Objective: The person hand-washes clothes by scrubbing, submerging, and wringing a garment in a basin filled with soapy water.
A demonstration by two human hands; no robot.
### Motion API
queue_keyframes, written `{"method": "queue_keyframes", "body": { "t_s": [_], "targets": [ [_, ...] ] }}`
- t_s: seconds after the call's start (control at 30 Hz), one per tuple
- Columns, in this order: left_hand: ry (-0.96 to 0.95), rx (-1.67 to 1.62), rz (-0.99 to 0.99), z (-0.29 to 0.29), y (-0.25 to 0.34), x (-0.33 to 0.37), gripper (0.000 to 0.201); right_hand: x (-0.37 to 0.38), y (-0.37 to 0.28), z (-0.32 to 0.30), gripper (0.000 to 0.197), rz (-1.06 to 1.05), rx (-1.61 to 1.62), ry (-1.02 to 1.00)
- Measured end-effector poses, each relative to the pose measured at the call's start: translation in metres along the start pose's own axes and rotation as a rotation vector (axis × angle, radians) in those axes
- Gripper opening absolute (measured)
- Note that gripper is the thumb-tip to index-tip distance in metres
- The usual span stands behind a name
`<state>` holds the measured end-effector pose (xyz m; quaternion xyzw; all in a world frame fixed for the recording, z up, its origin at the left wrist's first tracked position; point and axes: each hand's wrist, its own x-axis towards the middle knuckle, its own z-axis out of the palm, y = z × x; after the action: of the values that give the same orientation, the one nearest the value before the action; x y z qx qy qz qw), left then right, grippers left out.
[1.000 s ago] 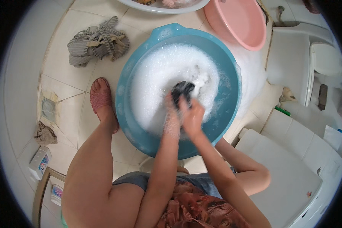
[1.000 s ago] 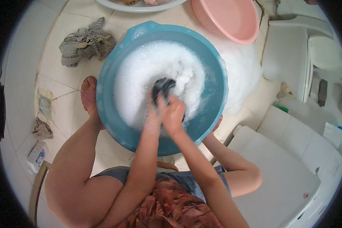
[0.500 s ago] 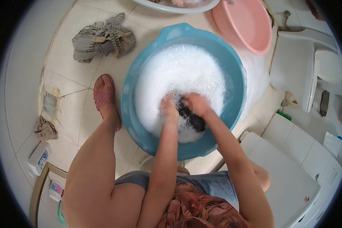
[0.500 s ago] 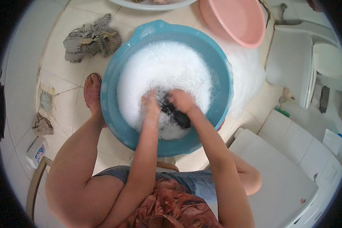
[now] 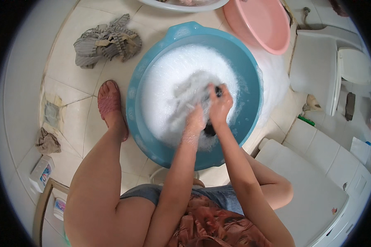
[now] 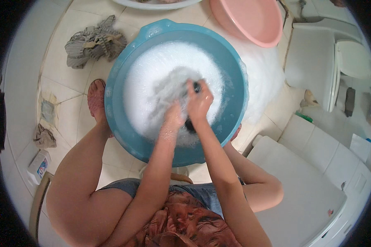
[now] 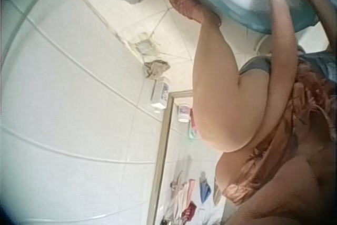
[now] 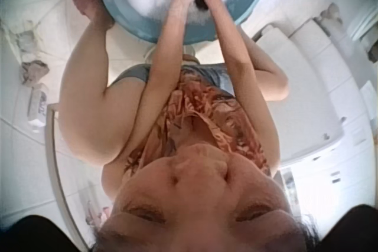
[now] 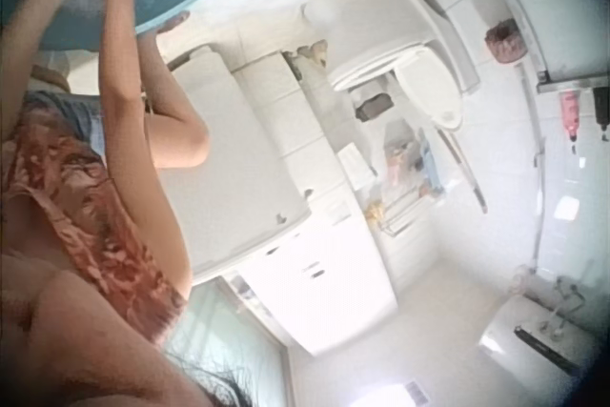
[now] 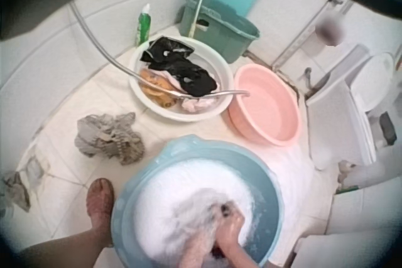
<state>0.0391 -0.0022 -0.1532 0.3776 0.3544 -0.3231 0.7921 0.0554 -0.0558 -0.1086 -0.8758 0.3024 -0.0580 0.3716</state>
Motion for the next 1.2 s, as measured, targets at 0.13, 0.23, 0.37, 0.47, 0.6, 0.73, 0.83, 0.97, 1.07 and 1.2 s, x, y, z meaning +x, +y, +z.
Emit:
{"method": "queue_keyframes", "body": {
  "t_s": [0.13,0.23,0.37,0.47,0.6,0.73,0.83,0.97,1.07,1.2],
  "targets": [
    [0.114,-0.239,0.061,-0.018,0.043,0.000,0.030,-0.054,-0.051,0.009,0.016,-0.119,0.104,-0.096],
    [0.071,-0.078,-0.102,-0.019,0.046,-0.001,0.038,-0.064,-0.037,0.002,0.013,-0.215,0.070,-0.258],
    [0.220,0.065,-0.138,-0.021,0.044,-0.003,0.064,0.014,0.003,0.020,0.017,0.198,-0.111,-0.161],
    [0.415,-0.109,-0.068,0.000,0.040,0.006,0.048,0.027,0.090,0.029,0.026,-0.057,-0.316,0.131],
    [0.409,-0.377,0.185,-0.059,0.027,0.013,0.029,-0.020,0.059,0.045,0.039,-0.432,-0.397,-0.911],
    [0.332,-0.190,0.012,-0.010,0.006,0.000,0.037,0.021,0.138,0.004,0.033,-0.097,-0.586,-0.488],
    [0.295,-0.232,-0.172,-0.027,-0.024,0.026,0.043,-0.012,0.092,0.016,0.025,-0.031,0.046,-0.425],
    [-0.109,-0.220,-0.183,-0.043,-0.019,0.011,0.045,-0.057,-0.019,-0.018,0.024,-0.210,0.057,-0.331],
    [-0.332,-0.898,-0.041,-0.022,0.008,-0.021,0.046,-0.064,-0.031,-0.018,0.013,-0.410,-0.060,-0.245],
    [0.103,0.230,-0.238,0.024,0.044,-0.025,0.063,0.015,0.018,-0.028,0.027,-0.133,-0.303,0.038]
  ]
}}
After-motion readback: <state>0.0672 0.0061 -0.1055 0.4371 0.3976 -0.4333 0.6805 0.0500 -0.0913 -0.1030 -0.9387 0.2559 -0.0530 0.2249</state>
